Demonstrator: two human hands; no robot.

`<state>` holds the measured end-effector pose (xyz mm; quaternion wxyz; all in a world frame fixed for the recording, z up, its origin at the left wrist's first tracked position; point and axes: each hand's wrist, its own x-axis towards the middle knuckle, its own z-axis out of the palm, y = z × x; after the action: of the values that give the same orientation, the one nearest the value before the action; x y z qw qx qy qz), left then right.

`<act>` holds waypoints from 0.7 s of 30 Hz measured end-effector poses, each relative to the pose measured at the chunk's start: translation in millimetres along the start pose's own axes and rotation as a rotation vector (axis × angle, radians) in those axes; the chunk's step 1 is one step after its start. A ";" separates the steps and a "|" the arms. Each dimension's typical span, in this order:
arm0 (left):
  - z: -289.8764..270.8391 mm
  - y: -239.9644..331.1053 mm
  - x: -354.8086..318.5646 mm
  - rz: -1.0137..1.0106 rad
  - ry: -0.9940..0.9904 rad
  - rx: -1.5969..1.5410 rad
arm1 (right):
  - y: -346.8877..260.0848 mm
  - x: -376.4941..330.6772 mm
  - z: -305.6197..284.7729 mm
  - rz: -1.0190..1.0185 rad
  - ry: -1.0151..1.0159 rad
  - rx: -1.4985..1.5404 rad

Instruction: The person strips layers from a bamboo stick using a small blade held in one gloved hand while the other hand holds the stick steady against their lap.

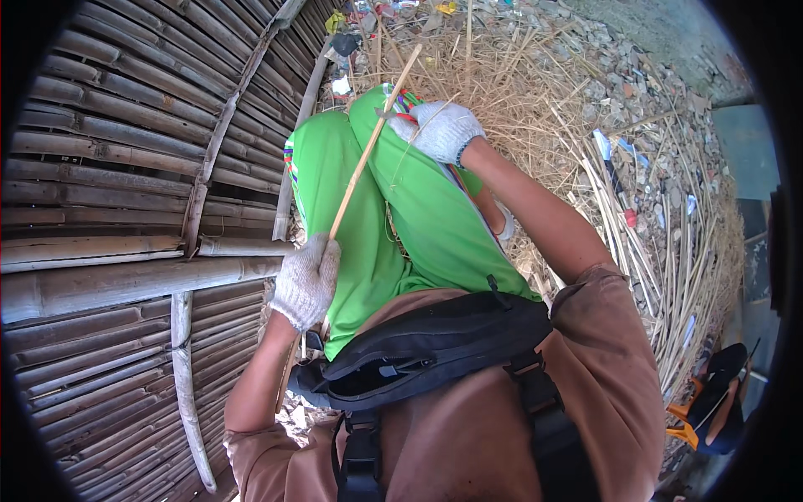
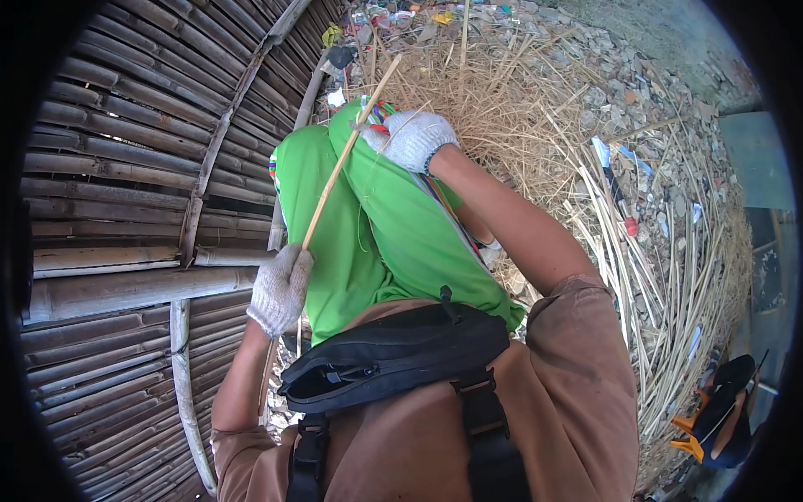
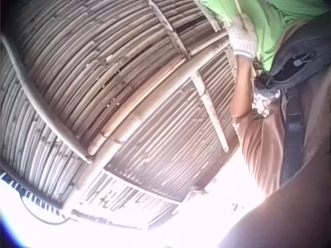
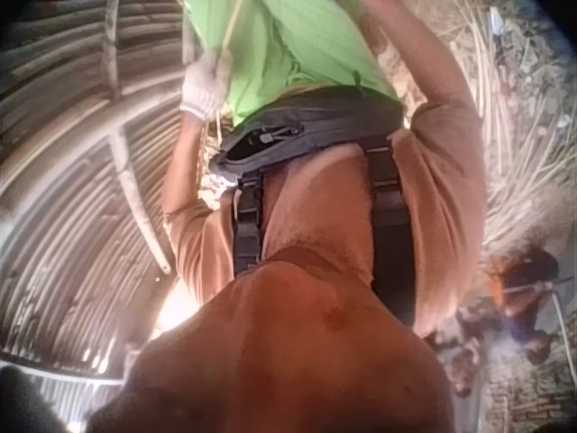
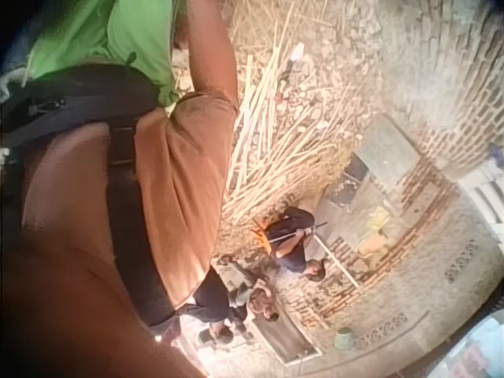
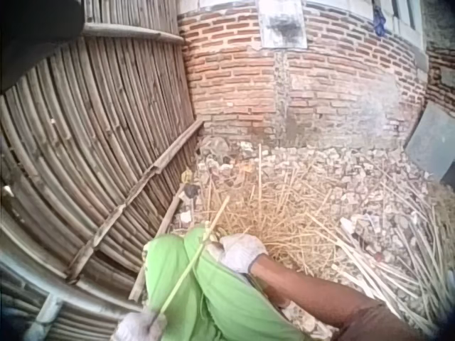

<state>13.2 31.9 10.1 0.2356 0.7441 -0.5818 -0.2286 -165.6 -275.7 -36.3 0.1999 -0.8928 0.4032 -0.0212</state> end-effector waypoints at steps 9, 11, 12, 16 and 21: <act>-14.4 8.1 -54.2 -0.074 -0.014 0.094 | 3.0 4.3 6.1 0.023 -0.009 0.015; -14.1 2.5 -72.6 -0.008 0.032 0.091 | 0.5 4.1 9.4 0.053 0.061 0.069; -14.8 3.6 -84.6 -0.061 0.020 0.110 | -0.2 3.3 11.0 0.071 0.094 0.096; -24.7 10.0 -128.4 -0.199 -0.030 0.197 | 4.9 -1.1 13.5 0.059 0.103 0.094; -14.1 4.7 -142.6 -0.141 0.045 0.209 | 8.6 4.1 10.7 0.048 0.025 0.048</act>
<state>-12.9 171.0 33.5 0.1532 0.8086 -0.5434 -0.1657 -166.9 -280.2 -49.9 0.2168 -0.8774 0.4264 -0.0371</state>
